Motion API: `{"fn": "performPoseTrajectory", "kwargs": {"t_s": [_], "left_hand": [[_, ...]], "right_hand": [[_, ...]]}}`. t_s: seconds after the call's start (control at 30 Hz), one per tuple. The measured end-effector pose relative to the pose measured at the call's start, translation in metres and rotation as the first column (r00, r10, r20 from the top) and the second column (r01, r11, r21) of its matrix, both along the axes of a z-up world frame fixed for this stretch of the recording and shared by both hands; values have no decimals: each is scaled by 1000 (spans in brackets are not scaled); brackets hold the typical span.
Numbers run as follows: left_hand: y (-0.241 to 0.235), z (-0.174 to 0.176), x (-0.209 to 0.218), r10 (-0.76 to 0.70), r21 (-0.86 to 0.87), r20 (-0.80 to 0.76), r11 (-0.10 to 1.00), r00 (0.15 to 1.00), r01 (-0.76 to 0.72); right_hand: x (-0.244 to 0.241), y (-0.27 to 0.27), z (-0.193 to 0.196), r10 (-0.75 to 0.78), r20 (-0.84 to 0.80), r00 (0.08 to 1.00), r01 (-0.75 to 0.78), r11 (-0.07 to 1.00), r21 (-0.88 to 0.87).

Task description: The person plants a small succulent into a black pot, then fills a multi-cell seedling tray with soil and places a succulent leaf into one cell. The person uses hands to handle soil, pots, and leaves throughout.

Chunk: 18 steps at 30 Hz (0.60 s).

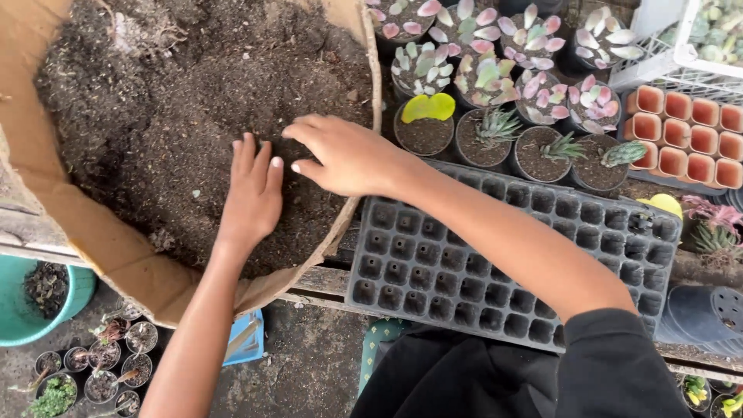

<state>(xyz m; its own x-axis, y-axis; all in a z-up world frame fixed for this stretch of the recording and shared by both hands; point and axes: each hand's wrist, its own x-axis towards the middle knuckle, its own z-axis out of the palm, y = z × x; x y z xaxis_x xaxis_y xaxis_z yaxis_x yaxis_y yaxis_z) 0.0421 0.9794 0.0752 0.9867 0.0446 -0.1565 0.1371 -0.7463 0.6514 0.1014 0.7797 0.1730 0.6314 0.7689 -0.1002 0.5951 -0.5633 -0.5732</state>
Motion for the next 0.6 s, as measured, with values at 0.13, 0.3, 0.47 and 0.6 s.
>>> {"fn": "performPoseTrajectory", "kwargs": {"t_s": [0.13,0.3,0.47,0.6], "left_hand": [[-5,24,-12,35,-270,-64,962,997,-51],[5,4,-7,137,-22,283,990,949,-136],[37,29,26,35,326,500,918,865,-225],[63,-8,47,292,-140,222,954,930,-266]], "right_hand": [[30,36,-34,-77,-178,981,8,933,-361],[26,50,-53,-49,-172,984,-26,912,-410],[51,63,-47,-55,253,966,104,977,-184],[75,92,-79,-128,-52,990,119,981,-153]]}}
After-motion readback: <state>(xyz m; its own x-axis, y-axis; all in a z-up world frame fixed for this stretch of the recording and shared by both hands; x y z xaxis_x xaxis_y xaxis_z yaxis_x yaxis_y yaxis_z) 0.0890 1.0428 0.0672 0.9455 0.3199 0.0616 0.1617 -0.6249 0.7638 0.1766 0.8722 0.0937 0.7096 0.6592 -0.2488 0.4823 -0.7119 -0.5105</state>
